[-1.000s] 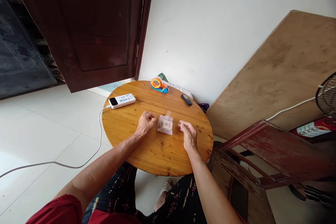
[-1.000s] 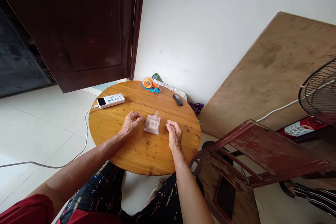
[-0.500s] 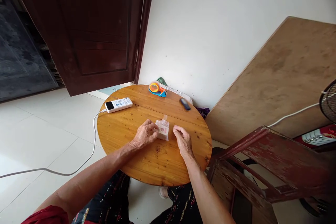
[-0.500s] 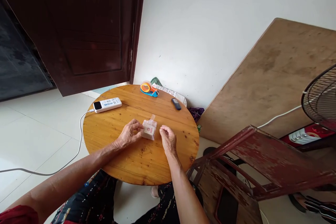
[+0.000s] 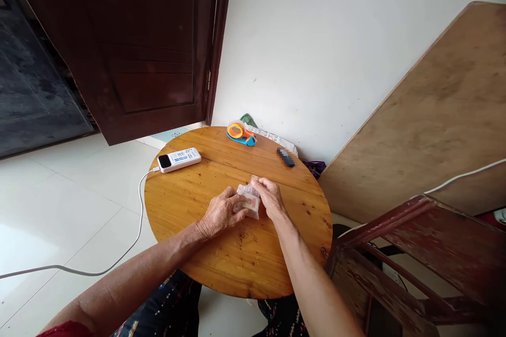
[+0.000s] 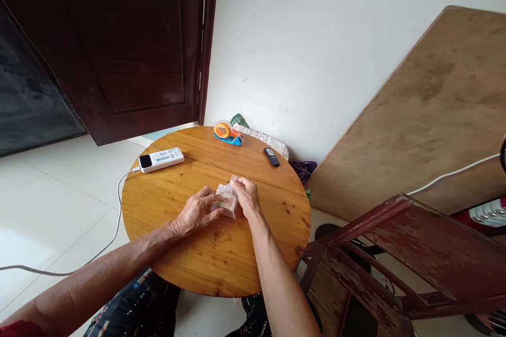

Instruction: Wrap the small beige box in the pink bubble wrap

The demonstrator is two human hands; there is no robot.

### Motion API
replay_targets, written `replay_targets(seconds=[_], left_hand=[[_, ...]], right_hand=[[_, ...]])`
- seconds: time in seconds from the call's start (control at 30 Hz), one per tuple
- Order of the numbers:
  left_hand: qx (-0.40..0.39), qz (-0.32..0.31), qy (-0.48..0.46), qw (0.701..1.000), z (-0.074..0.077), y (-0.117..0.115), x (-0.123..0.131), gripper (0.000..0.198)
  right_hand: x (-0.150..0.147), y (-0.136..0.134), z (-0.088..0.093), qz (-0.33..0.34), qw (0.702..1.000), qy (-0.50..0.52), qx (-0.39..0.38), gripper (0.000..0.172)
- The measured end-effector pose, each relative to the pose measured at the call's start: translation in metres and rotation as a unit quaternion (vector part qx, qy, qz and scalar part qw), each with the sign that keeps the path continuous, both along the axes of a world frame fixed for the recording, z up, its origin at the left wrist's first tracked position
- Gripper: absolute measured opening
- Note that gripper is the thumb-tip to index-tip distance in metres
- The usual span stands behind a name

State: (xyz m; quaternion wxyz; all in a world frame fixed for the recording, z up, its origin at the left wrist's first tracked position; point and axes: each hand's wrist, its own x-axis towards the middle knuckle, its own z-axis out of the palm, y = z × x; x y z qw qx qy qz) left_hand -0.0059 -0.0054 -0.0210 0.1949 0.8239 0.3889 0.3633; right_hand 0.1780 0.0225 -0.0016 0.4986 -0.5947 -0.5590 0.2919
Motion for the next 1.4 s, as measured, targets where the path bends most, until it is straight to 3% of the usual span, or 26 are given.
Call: replay_targets(seconds=[0.2,0.3,0.47,0.57,0.67,0.83,1.1,1.4], left_hand=[[-0.032,0.031,0.021,0.999,0.003,0.002,0.004,0.024],[-0.047,0.031,0.016,0.998,0.007,0.002,0.004,0.023],[-0.053,0.028,-0.004,0.998,0.009,0.001,0.002,0.023],[0.000,0.033,-0.014,0.999,0.005,0.000,0.002,0.028],[0.067,0.020,0.003,0.998,0.000,-0.001,0.002,0.032],[0.086,0.010,0.027,0.996,-0.004,0.002,0.002,0.025],[0.085,0.056,0.033,0.994,-0.002,0.004,0.000,0.027],[0.110,-0.007,0.054,0.993,0.012,-0.003,-0.002,0.037]], right_hand=[[-0.002,-0.019,0.019,0.029,0.999,-0.033,0.015,0.028],[-0.003,-0.037,0.024,0.069,0.990,-0.101,0.064,0.023],[-0.008,-0.069,0.018,0.095,0.920,-0.333,0.182,0.028],[-0.010,-0.080,0.017,0.083,0.867,-0.447,0.204,0.030],[-0.011,-0.083,0.017,0.076,0.843,-0.495,0.197,0.033],[-0.009,-0.083,0.009,0.050,0.842,-0.493,0.212,0.032],[-0.014,-0.076,0.000,0.021,0.848,-0.476,0.231,0.024],[-0.015,-0.080,-0.003,0.007,0.845,-0.482,0.230,0.021]])
